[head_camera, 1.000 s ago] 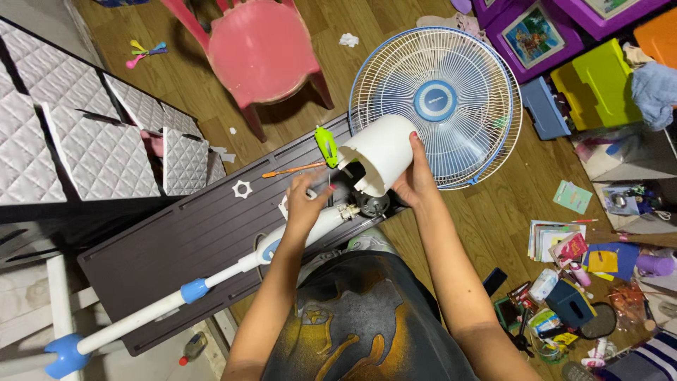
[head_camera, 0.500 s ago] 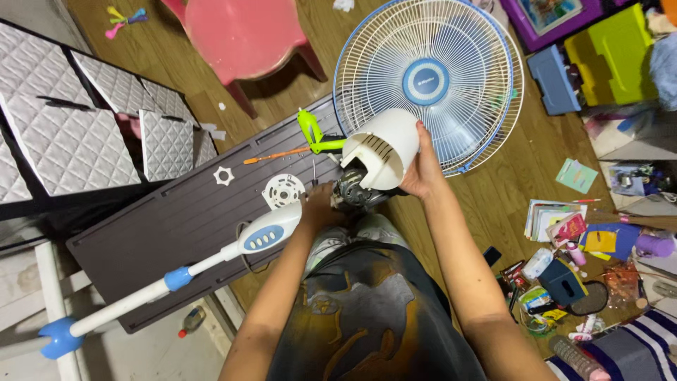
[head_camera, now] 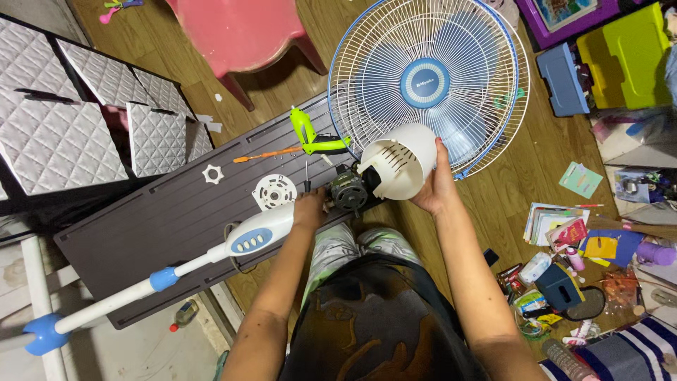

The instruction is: The person assembles a standing fan by attaching the motor housing to the stand and securing components with a screwdriver. They handle the fan base, motor, and stand parts, using a screwdriver to tighten connections.

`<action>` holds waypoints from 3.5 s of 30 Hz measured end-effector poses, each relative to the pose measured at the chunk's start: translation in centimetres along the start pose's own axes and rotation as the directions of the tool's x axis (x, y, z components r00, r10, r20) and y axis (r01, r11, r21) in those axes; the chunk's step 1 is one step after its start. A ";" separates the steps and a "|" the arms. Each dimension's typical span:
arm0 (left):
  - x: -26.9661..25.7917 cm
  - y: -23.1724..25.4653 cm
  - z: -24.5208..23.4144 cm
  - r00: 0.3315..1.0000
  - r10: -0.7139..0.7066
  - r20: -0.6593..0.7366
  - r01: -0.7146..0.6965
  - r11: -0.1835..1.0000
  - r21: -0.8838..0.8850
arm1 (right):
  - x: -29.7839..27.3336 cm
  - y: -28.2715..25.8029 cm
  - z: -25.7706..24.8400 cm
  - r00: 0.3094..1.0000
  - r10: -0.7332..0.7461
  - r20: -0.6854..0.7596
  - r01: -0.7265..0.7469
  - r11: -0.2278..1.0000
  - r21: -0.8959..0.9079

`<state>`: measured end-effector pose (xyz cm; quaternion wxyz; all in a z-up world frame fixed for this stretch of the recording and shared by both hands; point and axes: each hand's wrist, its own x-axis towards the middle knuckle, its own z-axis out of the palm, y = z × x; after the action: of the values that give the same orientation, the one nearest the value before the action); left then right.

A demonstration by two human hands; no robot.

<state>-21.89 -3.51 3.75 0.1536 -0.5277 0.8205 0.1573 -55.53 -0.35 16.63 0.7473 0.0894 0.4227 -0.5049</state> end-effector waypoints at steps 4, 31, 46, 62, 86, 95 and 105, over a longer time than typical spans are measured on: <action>0.3 -0.4 -1.2 0.999 0.031 0.034 -0.028 0.996 -0.085 | -0.7 0.4 0.0 0.999 -0.036 0.038 0.035 0.999 0.040; -3.5 0.5 -10.5 0.957 0.244 0.156 -0.234 0.969 -0.082 | -3.8 12.3 -7.6 0.961 -0.138 -0.238 0.208 0.931 0.300; -4.4 0.9 -11.9 0.944 0.277 0.180 -0.272 0.961 -0.053 | 1.3 19.4 -3.3 0.975 -0.058 -0.212 0.160 0.848 0.505; -5.1 1.0 -11.5 0.938 0.329 0.112 -0.319 0.943 -0.100 | 5.8 21.2 -3.9 0.908 -0.099 -0.408 0.302 0.828 0.472; -5.4 1.2 -10.9 0.927 0.339 0.157 -0.330 0.940 -0.081 | 8.4 21.0 -2.4 0.852 -0.133 -0.507 0.355 0.857 0.372; -6.2 2.2 -13.3 0.918 0.381 0.114 -0.347 0.908 -0.235 | 9.3 20.0 -3.3 0.816 -0.159 -0.555 0.340 0.910 0.239; -6.0 2.0 -12.9 0.921 0.376 0.101 -0.351 0.914 -0.203 | 10.7 19.5 -4.0 0.997 -0.037 0.064 -0.005 0.831 0.556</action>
<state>-22.51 -3.27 18.13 0.1295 -0.3652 0.8740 0.2932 -40.09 3.87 0.68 0.6996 0.2806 0.2314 -0.6150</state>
